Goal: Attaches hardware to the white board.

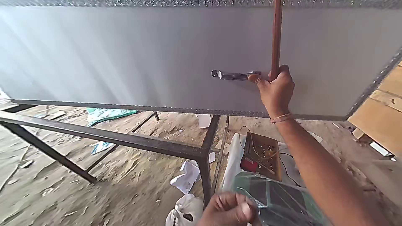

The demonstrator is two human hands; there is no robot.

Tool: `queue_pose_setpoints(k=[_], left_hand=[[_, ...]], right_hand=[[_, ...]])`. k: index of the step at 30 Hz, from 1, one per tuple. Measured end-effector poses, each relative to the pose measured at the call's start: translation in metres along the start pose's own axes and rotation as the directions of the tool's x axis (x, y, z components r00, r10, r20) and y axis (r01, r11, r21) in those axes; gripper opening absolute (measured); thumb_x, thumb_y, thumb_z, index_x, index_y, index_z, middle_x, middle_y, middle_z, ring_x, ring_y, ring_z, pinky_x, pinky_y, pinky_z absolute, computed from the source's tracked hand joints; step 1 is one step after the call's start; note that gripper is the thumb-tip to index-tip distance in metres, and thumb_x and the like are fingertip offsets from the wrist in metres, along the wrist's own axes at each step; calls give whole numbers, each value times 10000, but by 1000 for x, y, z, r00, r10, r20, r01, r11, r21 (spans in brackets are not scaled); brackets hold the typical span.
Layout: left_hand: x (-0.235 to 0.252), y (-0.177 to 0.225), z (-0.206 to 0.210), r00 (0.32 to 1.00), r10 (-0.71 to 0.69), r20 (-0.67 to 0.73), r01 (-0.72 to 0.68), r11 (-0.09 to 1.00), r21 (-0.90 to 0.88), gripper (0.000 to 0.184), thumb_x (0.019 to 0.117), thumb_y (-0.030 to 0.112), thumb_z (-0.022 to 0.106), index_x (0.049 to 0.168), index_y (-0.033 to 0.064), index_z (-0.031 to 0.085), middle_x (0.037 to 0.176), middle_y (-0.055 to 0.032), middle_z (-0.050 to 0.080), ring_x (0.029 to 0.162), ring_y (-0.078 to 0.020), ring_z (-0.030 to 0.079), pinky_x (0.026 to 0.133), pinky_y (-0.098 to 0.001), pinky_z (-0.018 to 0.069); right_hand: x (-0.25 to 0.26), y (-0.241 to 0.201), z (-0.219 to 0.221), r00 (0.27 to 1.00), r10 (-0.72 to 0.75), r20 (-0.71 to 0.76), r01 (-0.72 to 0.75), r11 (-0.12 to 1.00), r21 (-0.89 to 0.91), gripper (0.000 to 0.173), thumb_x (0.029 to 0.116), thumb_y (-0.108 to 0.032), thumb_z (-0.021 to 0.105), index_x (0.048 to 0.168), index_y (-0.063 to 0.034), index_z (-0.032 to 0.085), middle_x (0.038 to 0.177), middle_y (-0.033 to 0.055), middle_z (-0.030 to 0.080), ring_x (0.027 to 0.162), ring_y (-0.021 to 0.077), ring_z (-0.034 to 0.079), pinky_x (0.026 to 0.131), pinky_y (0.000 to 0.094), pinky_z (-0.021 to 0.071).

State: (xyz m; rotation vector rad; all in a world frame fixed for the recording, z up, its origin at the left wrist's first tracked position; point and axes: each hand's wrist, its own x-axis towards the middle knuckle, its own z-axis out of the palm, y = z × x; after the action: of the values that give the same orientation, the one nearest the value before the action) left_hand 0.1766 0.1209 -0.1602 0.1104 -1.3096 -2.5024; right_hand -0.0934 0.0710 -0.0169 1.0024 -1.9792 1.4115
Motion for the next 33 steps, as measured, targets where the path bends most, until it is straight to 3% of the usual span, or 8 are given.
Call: queue_pose_setpoints(k=[5,8,12,15,17,23,28,33], left_hand=[[12,49,1,981,186,47,-187,982,21,317,1047,89,509,1292,89,709,1173,-100,724,611,17,506,528,-172,414],[22,69,3,906,414,-90,-380,888,258,209,974,85,654,1144,68,773,998,-94,756,587,0,554,506,-169,455],[61,112,-5,566,793,226,-607,215,766,153,1007,138,639,1074,113,774,1021,43,682,834,-1,593,717,-169,513],[104,150,-2,376,735,563,-495,-355,793,160,994,50,624,1069,62,765,1126,-76,656,988,-95,641,829,-229,569],[138,168,-1,301,652,696,-491,-520,699,173,1003,28,609,1094,11,757,1067,-121,691,954,-131,667,811,-270,575],[216,190,4,108,510,853,-526,-699,484,146,1000,52,614,1059,11,741,981,-111,749,884,-182,660,764,-324,513],[248,204,-7,79,397,914,-547,-749,373,168,1011,33,575,1052,0,734,1018,-148,730,922,-228,633,801,-345,480],[250,206,-12,53,380,924,-576,-744,339,144,994,32,612,1029,21,751,1059,-169,710,1006,-249,635,852,-358,505]], right_hand=[[-2,1,0,1000,-13,8,13,1000,-4,662,836,-602,769,1059,-30,519,707,128,550,601,316,574,499,486,450],[-2,3,1,1000,2,16,-2,1000,20,664,832,-606,770,1046,-36,506,684,120,532,570,305,554,480,469,438],[-3,6,4,999,-19,-29,20,999,50,665,819,-591,790,1041,-24,523,698,117,544,586,302,556,501,473,444],[-2,7,5,999,-23,-38,25,999,44,673,821,-607,778,1037,-21,528,709,116,548,593,300,561,509,480,451],[-3,6,4,1000,5,-24,-3,999,43,686,820,-641,759,1046,-37,525,694,105,534,570,288,547,491,468,439],[-3,5,4,997,75,1,-74,990,117,548,866,-555,746,1039,-93,507,651,54,484,527,234,492,452,417,388],[-1,1,3,990,141,21,-142,988,58,628,831,-581,779,1092,-75,512,724,103,549,614,297,579,502,475,454],[-9,18,-6,993,71,96,-87,982,169,561,903,-582,710,1077,-98,488,658,64,488,456,206,470,384,369,396]])
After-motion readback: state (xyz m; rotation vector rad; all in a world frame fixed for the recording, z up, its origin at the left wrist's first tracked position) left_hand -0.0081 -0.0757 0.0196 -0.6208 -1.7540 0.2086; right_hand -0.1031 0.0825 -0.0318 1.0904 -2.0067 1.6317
